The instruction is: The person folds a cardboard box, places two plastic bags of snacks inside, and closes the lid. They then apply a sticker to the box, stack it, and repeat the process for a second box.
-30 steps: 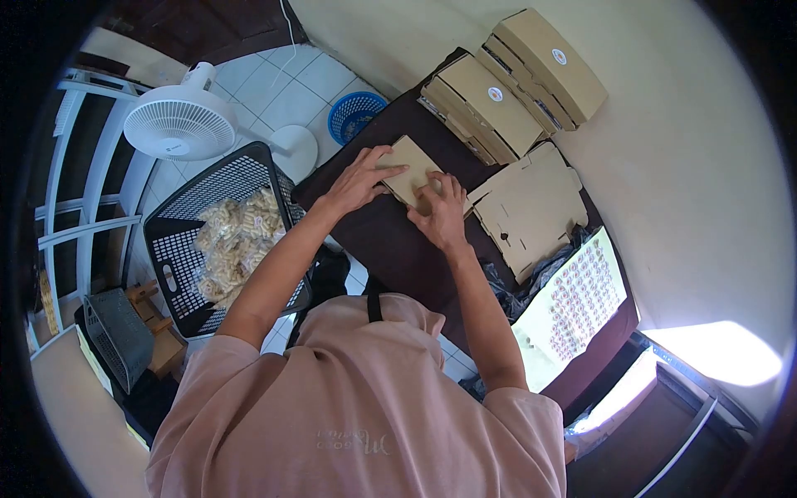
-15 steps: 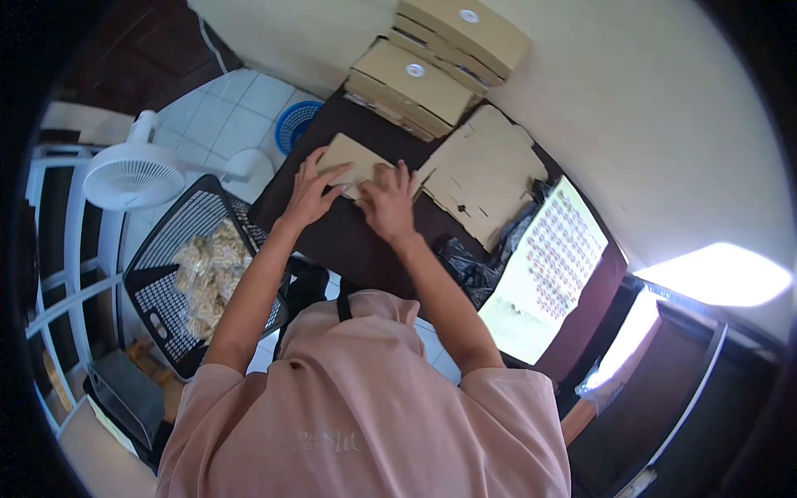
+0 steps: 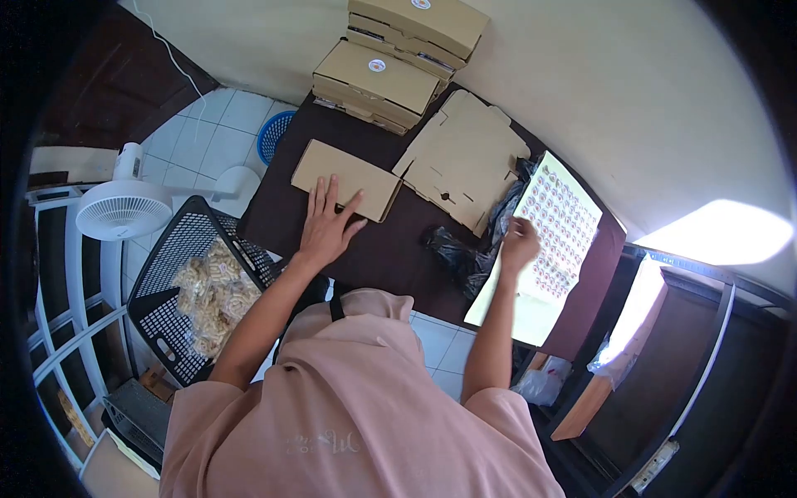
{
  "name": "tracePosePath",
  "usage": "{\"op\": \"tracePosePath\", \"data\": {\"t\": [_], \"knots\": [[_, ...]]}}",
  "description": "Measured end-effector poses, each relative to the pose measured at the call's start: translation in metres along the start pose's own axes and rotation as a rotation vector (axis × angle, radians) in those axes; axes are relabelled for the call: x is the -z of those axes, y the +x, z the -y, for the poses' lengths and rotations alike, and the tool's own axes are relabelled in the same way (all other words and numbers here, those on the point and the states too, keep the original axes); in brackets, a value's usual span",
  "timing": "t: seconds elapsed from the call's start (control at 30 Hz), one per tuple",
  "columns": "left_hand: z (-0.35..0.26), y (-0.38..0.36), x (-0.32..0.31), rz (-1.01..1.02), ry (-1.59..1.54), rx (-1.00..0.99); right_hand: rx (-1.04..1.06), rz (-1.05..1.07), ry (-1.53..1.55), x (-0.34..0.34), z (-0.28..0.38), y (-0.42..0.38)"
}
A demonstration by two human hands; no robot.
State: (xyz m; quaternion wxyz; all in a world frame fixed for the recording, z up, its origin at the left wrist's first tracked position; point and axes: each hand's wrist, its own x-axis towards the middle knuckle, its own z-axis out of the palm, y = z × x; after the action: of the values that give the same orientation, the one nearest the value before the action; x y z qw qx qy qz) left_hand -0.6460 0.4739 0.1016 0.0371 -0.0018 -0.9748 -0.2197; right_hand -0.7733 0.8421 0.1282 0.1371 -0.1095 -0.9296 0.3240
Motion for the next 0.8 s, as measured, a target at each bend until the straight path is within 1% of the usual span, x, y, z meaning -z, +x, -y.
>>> {"op": "tracePosePath", "data": {"t": [0.03, 0.07, 0.13, 0.17, 0.2, 0.27, 0.33, 0.4, 0.43, 0.47, 0.53, 0.57, 0.6, 0.63, 0.7, 0.8], "knots": [[0.002, -0.001, 0.001, 0.087, 0.049, -0.002, -0.072, 0.018, -0.116, 0.016, -0.023, 0.01], [0.002, -0.001, 0.001, 0.092, 0.047, -0.003, -0.145, 0.037, -0.236, 0.031, -0.043, 0.016], [0.0, 0.003, 0.001, 0.069, 0.073, -0.012, -0.075, 0.061, -0.37, 0.035, -0.114, 0.026], [0.001, 0.003, 0.001, 0.066, 0.078, -0.006, -0.121, 0.118, -0.389, 0.037, -0.118, 0.028], [0.002, 0.002, 0.002, 0.073, 0.069, -0.015, -0.12, 0.122, -0.383, 0.035, -0.114, 0.028], [0.004, 0.004, 0.005, 0.075, 0.064, -0.03, -0.057, 0.137, -0.287, 0.033, -0.105, 0.03], [0.005, 0.003, 0.006, 0.081, 0.056, -0.045, -0.054, 0.134, -0.271, 0.026, -0.099, 0.036], [0.009, 0.001, 0.007, 0.077, 0.026, -0.048, 0.125, 0.214, -0.388, 0.019, -0.095, 0.038], [0.012, 0.001, 0.006, 0.069, -0.008, -0.052, 0.182, 0.218, -0.44, 0.017, -0.096, 0.038], [0.012, 0.0, 0.003, 0.069, -0.003, -0.045, 0.186, 0.224, -0.435, 0.015, -0.096, 0.036], [0.011, -0.007, 0.002, 0.004, -0.098, 0.011, 0.268, 0.077, -0.51, 0.009, -0.087, 0.027], [0.009, -0.011, 0.002, 0.001, -0.085, 0.027, 0.218, 0.026, -0.485, 0.007, -0.082, 0.024], [0.0, -0.013, 0.007, 0.056, 0.013, 0.062, 0.25, -0.004, -0.45, 0.005, -0.081, 0.024], [-0.004, -0.017, 0.009, 0.117, 0.107, 0.096, 0.24, 0.078, -0.477, 0.006, -0.084, 0.023], [-0.003, -0.017, 0.01, 0.125, 0.099, 0.092, 0.187, 0.221, -0.569, 0.008, -0.091, 0.023], [-0.005, -0.013, 0.015, 0.151, 0.119, 0.097, 0.248, 0.212, -0.528, 0.006, -0.094, 0.019]]}}
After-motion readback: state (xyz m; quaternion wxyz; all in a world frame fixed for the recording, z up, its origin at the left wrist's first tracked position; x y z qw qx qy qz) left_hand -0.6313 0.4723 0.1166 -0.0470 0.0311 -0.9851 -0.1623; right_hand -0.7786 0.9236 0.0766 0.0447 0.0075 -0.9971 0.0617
